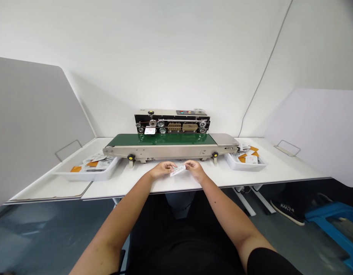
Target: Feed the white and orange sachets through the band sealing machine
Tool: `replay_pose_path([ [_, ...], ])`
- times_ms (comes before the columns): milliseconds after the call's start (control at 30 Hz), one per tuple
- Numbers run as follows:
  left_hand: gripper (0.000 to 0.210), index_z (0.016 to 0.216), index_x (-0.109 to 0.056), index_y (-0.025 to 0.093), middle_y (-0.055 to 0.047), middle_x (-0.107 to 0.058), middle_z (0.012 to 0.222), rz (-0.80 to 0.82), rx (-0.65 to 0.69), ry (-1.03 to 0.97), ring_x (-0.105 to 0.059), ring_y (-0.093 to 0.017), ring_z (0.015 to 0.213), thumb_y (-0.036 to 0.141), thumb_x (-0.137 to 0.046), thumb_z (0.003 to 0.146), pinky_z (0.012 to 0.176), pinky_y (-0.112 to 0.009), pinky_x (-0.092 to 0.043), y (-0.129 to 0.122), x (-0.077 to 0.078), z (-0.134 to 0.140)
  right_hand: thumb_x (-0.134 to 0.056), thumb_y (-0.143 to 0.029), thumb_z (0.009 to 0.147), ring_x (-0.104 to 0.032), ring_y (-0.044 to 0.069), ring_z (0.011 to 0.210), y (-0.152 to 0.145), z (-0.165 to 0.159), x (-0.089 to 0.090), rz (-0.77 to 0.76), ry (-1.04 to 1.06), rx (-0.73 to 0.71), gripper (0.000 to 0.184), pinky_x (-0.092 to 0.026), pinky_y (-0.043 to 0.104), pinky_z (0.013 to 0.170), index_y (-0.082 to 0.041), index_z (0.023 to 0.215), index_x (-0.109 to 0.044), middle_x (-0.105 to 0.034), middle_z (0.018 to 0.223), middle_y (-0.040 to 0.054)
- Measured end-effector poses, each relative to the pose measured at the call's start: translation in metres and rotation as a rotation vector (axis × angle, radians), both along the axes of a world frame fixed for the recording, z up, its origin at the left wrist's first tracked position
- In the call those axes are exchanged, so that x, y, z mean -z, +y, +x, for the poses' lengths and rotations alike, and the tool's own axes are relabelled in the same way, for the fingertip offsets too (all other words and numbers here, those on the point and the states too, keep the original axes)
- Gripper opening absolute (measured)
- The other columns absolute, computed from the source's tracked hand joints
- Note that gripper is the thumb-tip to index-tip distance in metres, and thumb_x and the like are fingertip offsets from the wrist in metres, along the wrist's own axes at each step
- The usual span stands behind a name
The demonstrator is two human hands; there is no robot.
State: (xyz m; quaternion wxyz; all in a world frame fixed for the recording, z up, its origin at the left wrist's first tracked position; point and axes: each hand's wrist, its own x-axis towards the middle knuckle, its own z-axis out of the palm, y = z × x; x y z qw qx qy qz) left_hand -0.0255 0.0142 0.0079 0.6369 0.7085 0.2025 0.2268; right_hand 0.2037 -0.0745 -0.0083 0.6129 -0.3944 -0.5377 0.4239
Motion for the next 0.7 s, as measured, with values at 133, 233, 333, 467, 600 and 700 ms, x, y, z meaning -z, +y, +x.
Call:
replay_pose_path([
  [133,0.045,0.091,-0.071,0.011,-0.006,-0.071,0.078,-0.047,-0.131,-0.054,-0.065,-0.016,0.07,0.043,-0.088,0.065,0.068,-0.028,-0.048,0.004,0.007,0.001,-0.068,-0.052,0.083,-0.063,0.019,0.081,-0.002,0.001,0.002,0.007,-0.131,-0.076,0.035,-0.05,0.034,0.08,-0.017,0.087,-0.072,-0.073,0.09,0.0089],
  [233,0.044,0.085,-0.07,0.011,-0.007,-0.071,0.078,-0.023,-0.2,-0.05,-0.064,-0.016,0.069,0.044,-0.088,0.063,0.067,-0.028,-0.048,0.005,0.009,0.001,-0.074,-0.042,0.076,-0.062,0.018,0.08,0.002,-0.002,0.007,0.005,-0.315,-0.044,0.033,-0.049,0.031,0.076,-0.018,0.099,-0.072,-0.072,0.095,0.0063],
  [333,0.045,0.083,-0.068,0.012,-0.004,-0.069,0.074,0.001,-0.227,-0.067,-0.062,-0.014,0.066,0.044,-0.089,0.061,0.064,-0.026,-0.047,0.005,0.008,0.001,-0.074,-0.032,0.074,-0.06,0.016,0.076,0.005,-0.009,0.012,-0.032,-0.51,-0.001,0.035,-0.048,0.028,0.071,-0.021,0.107,-0.073,-0.071,0.093,0.003],
  [467,0.043,0.08,-0.061,0.014,0.001,-0.063,0.066,0.011,-0.219,-0.109,-0.058,-0.011,0.06,0.047,-0.086,0.065,0.06,-0.023,-0.042,0.004,0.007,0.0,-0.073,-0.033,0.074,-0.056,0.013,0.061,0.004,-0.007,0.002,-0.184,-0.476,-0.131,0.034,-0.043,0.024,0.056,-0.02,0.106,-0.073,-0.07,0.079,0.0017],
  [600,0.043,0.086,-0.059,0.015,-0.001,-0.065,0.071,0.026,-0.223,-0.141,-0.058,-0.011,0.06,0.054,-0.076,0.077,0.061,-0.024,-0.042,0.005,0.006,0.001,-0.076,-0.038,0.071,-0.049,0.008,0.05,0.016,0.033,-0.048,-0.171,-0.226,0.004,0.041,-0.036,0.019,0.046,-0.017,0.106,-0.071,-0.069,0.074,0.0018],
  [700,0.044,0.089,-0.059,0.015,-0.003,-0.066,0.074,0.043,-0.24,-0.133,-0.057,-0.011,0.059,0.056,-0.072,0.079,0.058,-0.023,-0.039,0.006,0.007,0.002,-0.066,-0.036,0.077,-0.046,0.007,0.047,0.035,0.086,-0.097,0.049,0.074,0.463,0.04,-0.034,0.017,0.043,-0.015,0.111,-0.067,-0.061,0.064,-0.0025],
])
